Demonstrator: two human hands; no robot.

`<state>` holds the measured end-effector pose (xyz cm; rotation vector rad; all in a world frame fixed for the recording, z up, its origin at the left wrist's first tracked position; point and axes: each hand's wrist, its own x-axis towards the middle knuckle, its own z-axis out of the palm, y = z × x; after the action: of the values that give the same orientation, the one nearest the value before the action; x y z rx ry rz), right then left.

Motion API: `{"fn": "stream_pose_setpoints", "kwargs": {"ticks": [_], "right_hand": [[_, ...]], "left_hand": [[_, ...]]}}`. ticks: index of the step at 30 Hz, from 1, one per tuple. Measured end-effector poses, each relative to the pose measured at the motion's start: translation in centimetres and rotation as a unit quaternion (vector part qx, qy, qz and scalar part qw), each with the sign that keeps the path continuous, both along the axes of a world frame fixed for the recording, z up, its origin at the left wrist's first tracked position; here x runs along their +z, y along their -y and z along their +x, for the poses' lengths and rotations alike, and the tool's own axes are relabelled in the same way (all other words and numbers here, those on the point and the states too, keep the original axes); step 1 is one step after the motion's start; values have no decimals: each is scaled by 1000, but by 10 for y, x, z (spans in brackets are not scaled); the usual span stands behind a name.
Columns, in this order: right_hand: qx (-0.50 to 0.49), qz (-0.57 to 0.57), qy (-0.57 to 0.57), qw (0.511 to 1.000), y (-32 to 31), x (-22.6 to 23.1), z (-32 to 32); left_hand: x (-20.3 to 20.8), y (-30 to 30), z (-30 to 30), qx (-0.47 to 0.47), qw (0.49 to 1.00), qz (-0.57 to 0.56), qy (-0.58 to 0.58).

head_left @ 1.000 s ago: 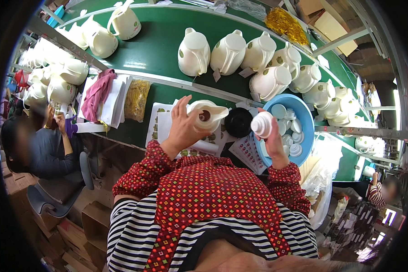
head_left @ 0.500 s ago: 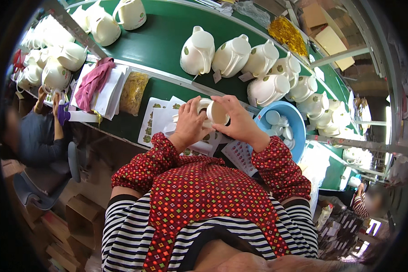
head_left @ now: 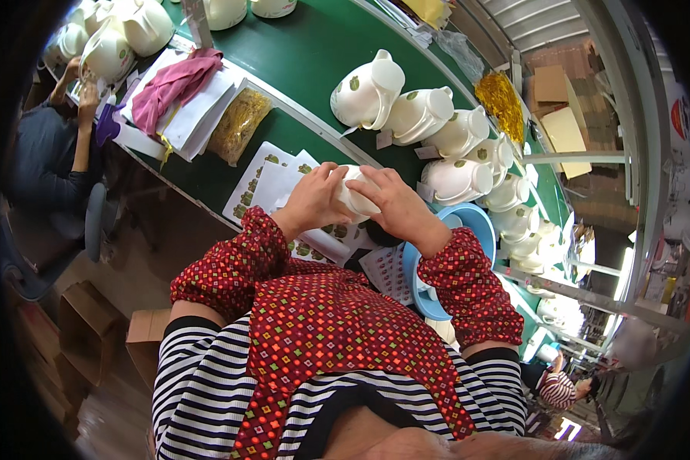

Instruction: The person repeatedly picks up white plastic pitchers from a green workbench, applies small stickers to their sides, and places them back on the bench. The person also handles sticker sheets and a blue bowl of white plastic lids.

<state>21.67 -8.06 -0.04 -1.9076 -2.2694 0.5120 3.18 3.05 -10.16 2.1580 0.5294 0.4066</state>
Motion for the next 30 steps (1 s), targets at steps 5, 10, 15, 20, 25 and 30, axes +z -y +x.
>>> {"fn": "stream_pose_setpoints", "kwargs": {"ticks": [5, 10, 15, 20, 25, 30], "right_hand": [[49, 10, 15, 999, -9, 4, 3], [-23, -74, 92, 993, -18, 22, -12], [-208, -183, 168, 946, -32, 11, -28], [-6, 21, 175, 984, -17, 24, -13], [-49, -50, 140, 988, -14, 6, -13], [-86, -87, 198, 973, -19, 13, -20]], "left_hand": [[-3, -3, -2, -7, 1000, -11, 3], [-6, -4, -3, 1, 1000, -7, 30], [-7, -3, -1, 9, 1000, -11, -1], [-7, 0, -1, 26, 999, 13, 29], [-4, -4, 1, 10, 1000, -24, 2], [-4, -2, 0, 15, 999, -28, -7]]}}
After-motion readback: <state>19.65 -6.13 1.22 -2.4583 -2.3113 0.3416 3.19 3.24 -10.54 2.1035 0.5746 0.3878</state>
